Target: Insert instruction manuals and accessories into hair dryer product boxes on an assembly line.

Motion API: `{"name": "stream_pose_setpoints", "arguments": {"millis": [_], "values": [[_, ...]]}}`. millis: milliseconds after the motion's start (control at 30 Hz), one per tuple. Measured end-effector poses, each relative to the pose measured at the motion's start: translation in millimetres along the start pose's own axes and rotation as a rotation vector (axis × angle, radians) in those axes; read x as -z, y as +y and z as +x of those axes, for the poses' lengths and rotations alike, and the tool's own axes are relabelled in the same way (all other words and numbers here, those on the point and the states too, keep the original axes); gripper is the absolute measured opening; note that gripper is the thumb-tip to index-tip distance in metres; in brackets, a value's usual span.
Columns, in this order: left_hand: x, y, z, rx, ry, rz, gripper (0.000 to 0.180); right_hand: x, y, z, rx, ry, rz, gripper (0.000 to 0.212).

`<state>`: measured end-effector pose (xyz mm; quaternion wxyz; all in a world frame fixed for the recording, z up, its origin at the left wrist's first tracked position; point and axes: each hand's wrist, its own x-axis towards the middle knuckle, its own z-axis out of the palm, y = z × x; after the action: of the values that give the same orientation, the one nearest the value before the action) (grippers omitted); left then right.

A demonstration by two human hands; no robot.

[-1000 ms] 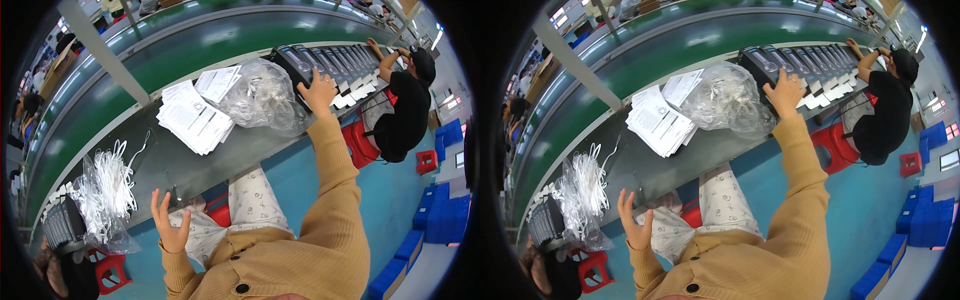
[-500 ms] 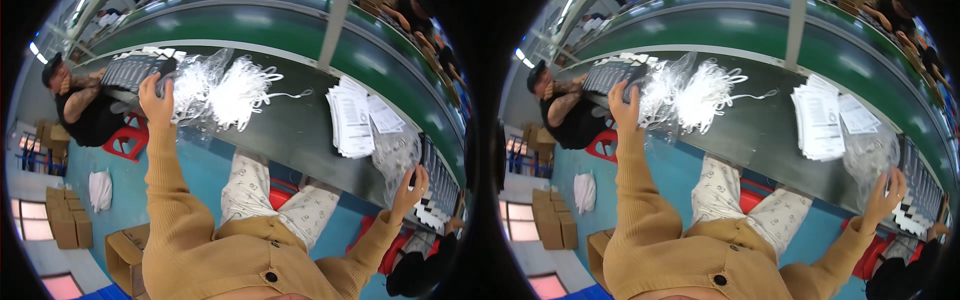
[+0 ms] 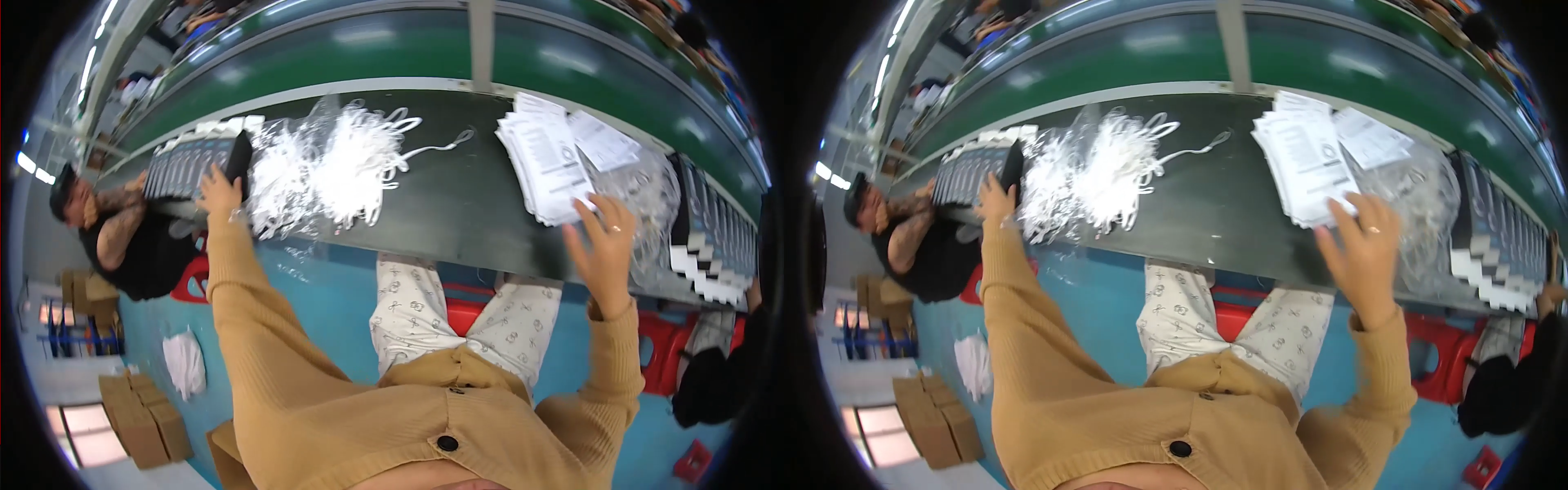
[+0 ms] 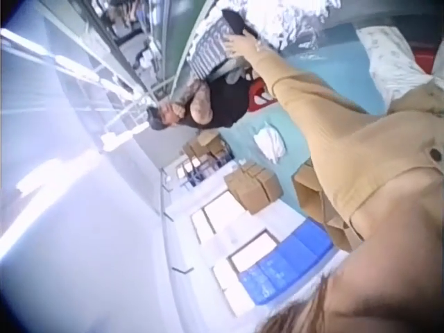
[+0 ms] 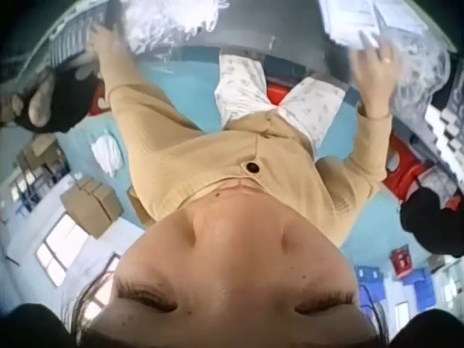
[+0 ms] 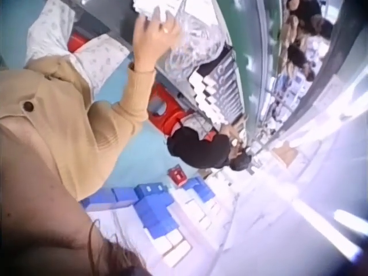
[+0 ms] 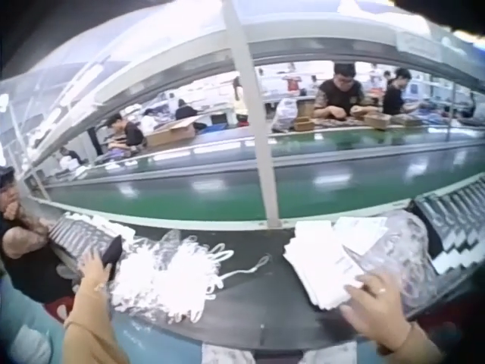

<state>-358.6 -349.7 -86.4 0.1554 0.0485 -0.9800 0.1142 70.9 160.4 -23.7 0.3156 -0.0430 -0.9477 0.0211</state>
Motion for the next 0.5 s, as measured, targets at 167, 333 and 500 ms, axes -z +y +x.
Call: {"name": "stream_pose_setpoints", "arguments": {"millis": [167,333,500], "values": [[16.5,-15.7,-10.6,-0.137,0.318,-0.112,0.074,-21.2,-0.7,6.5,-0.033,-0.012,0.022,0.048],[89.1,-3.6,-39.3,-0.155,0.662,-0.357,0.081,-39.7,8.8,-4.0,0.082,-0.092,0.026,0.042],[184.1,58.3,-130.9,-0.386,0.537,-0.959,0.078,-34.7,6.3,-5.7,0.050,-0.073,0.114,0.026]]}}
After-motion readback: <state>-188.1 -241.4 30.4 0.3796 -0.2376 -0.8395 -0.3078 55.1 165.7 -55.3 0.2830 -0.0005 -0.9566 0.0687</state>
